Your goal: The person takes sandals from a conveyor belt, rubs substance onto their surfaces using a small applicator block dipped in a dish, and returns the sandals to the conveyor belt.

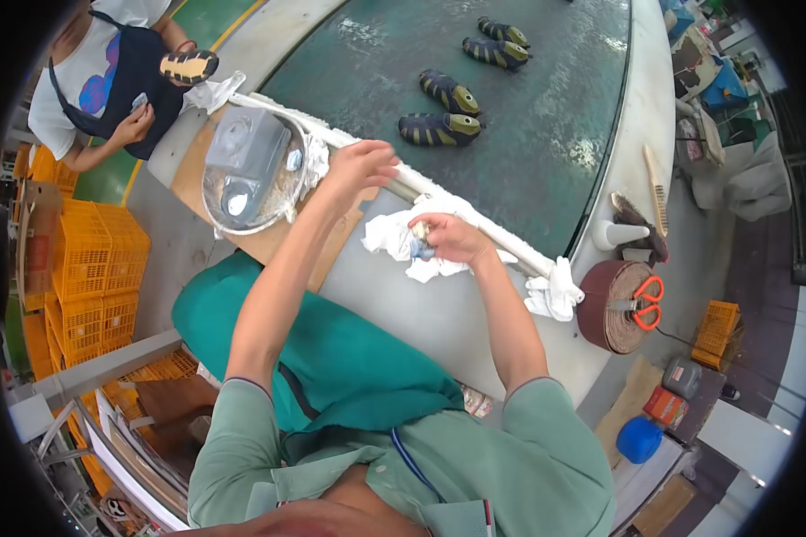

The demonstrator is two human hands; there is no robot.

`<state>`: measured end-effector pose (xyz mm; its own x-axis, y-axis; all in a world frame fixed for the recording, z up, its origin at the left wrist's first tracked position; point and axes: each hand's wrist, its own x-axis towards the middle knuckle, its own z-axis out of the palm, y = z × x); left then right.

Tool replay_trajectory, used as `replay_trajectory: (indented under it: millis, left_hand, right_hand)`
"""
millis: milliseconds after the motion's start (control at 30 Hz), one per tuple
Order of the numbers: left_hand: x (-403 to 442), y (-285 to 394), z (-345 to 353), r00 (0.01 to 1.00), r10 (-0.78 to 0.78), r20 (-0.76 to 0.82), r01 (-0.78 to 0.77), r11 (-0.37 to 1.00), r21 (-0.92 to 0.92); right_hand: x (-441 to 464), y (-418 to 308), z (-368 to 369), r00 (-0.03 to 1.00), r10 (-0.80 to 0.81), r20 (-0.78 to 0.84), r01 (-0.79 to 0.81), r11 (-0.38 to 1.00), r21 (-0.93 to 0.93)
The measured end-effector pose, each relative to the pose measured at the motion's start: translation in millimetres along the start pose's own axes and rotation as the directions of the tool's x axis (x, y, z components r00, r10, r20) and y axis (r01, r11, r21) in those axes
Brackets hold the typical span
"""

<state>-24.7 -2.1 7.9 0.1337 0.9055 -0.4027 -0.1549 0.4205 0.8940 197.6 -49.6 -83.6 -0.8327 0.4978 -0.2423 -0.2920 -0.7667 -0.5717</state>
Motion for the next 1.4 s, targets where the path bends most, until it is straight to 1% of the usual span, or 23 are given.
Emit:
replay_trajectory:
  millis: [67, 100, 133, 167, 200, 233, 267, 333, 367, 433, 467, 500, 600, 667, 733, 767, 867, 933, 1033, 1067, 1167, 1233, 1400]
  left_hand:
    - [53.8, -22.2, 5.6, 0.972, -0.218, 0.082, 0.232, 0.931, -0.281]
    - [69.3, -25.5, 14.0, 0.94, -0.316, 0.127, 0.34, 0.887, -0.313]
    - [104.7, -51.2, 14.6, 0.892, -0.356, 0.277, 0.436, 0.839, -0.325]
    - [104.9, -47.9, 31.1, 0.904, -0.341, 0.257, 0.421, 0.81, -0.408]
    - [118.3, -54.9, 44.7, 0.894, -0.307, 0.327, 0.433, 0.781, -0.45]
    - [130.8, -59.7, 63.1, 0.899, -0.362, 0.246, 0.436, 0.777, -0.453]
    - [141.8, -54.7, 80.2, 0.86, -0.499, 0.108, 0.489, 0.745, -0.454]
    - [159.1, -57.9, 96.0, 0.87, -0.493, 0.035, 0.435, 0.729, -0.529]
    - [157.9, -51.6, 105.7, 0.839, -0.537, -0.092, 0.41, 0.734, -0.541]
    - [164.0, -48.8, 114.9, 0.764, -0.616, -0.192, 0.397, 0.684, -0.612]
    - [162.5, -49.1, 115.4, 0.754, -0.615, -0.231, 0.39, 0.702, -0.596]
    - [159.9, -47.7, 116.0, 0.749, -0.606, -0.269, 0.377, 0.723, -0.579]
    - [143.0, -55.4, 111.2, 0.82, -0.518, -0.242, 0.345, 0.786, -0.513]
    - [127.2, -58.0, 95.2, 0.919, -0.393, -0.017, 0.336, 0.807, -0.485]
    - [95.6, -43.9, 75.6, 0.947, -0.276, 0.163, 0.32, 0.852, -0.414]
    - [68.8, -32.0, 67.3, 0.96, -0.18, 0.216, 0.257, 0.873, -0.413]
    - [-12.3, 1.3, 39.1, 0.937, 0.071, 0.343, 0.064, 0.929, -0.366]
    - [-70.9, 16.2, 21.6, 0.851, 0.236, 0.47, 0.02, 0.879, -0.477]
    - [-118.8, -23.2, 1.4, 0.872, 0.25, 0.421, 0.018, 0.842, -0.539]
    - [-133.7, -37.9, -4.9, 0.887, 0.25, 0.389, 0.015, 0.826, -0.564]
    - [-170.0, -81.5, -26.4, 0.93, 0.187, 0.317, 0.048, 0.794, -0.606]
    - [-191.7, -96.5, -37.0, 0.962, 0.174, 0.21, -0.005, 0.78, -0.626]
    - [-220.8, -115.0, -58.8, 0.968, 0.226, 0.107, -0.114, 0.78, -0.616]
  right_hand:
    - [0.2, 1.7, 1.4, 0.999, -0.013, -0.038, 0.011, 0.999, -0.041]
    - [-0.4, 3.0, -4.4, 1.0, -0.006, -0.021, 0.005, 0.997, -0.072]
    - [-1.0, 7.3, -12.8, 0.996, -0.03, -0.088, 0.013, 0.982, -0.188]
    - [-1.2, 9.3, -17.2, 1.0, 0.001, -0.029, -0.003, 0.998, -0.065]
    - [-1.9, 8.9, -14.9, 0.999, 0.009, -0.053, -0.011, 0.999, -0.037]
    - [-1.3, 9.3, -16.6, 1.0, 0.008, -0.005, -0.008, 1.0, -0.01]
    - [-0.6, 12.7, -22.2, 1.0, 0.008, 0.012, -0.008, 1.0, 0.021]
    - [-0.7, 11.3, -25.4, 0.998, 0.036, 0.046, -0.039, 0.998, 0.052]
    - [-0.5, 11.1, -26.5, 0.997, 0.038, 0.07, -0.044, 0.995, 0.088]
    - [0.5, 14.1, -28.4, 0.993, 0.049, 0.105, -0.06, 0.992, 0.109]
    - [1.0, 13.8, -27.6, 0.993, 0.047, 0.111, -0.058, 0.993, 0.105]
    - [2.4, 11.2, -26.5, 0.992, 0.043, 0.12, -0.055, 0.994, 0.093]
    - [2.1, 8.6, -21.9, 0.993, 0.033, 0.118, -0.044, 0.995, 0.091]
    - [1.3, 5.5, -17.0, 0.994, 0.02, 0.106, -0.027, 0.998, 0.061]
    - [2.3, 4.7, -20.8, 0.988, 0.081, 0.133, -0.101, 0.983, 0.151]
    - [2.8, 3.0, -19.5, 0.987, 0.092, 0.133, -0.11, 0.986, 0.128]
    - [3.3, 2.9, -18.7, 0.99, 0.078, 0.119, -0.091, 0.99, 0.111]
    - [2.3, 5.0, -16.1, 0.995, 0.043, 0.095, -0.052, 0.995, 0.09]
    - [7.1, 4.0, -1.8, 0.999, 0.03, -0.035, -0.028, 0.998, 0.049]
    - [7.1, 9.0, -15.7, 0.997, 0.02, -0.071, -0.024, 0.998, -0.061]
    - [3.3, 3.1, -10.7, 0.998, 0.016, 0.059, -0.015, 1.0, -0.021]
    - [4.0, 3.8, -13.6, 0.998, 0.022, 0.059, -0.019, 0.998, -0.061]
    - [3.8, 5.5, -6.4, 0.999, -0.018, -0.037, 0.015, 0.996, -0.084]
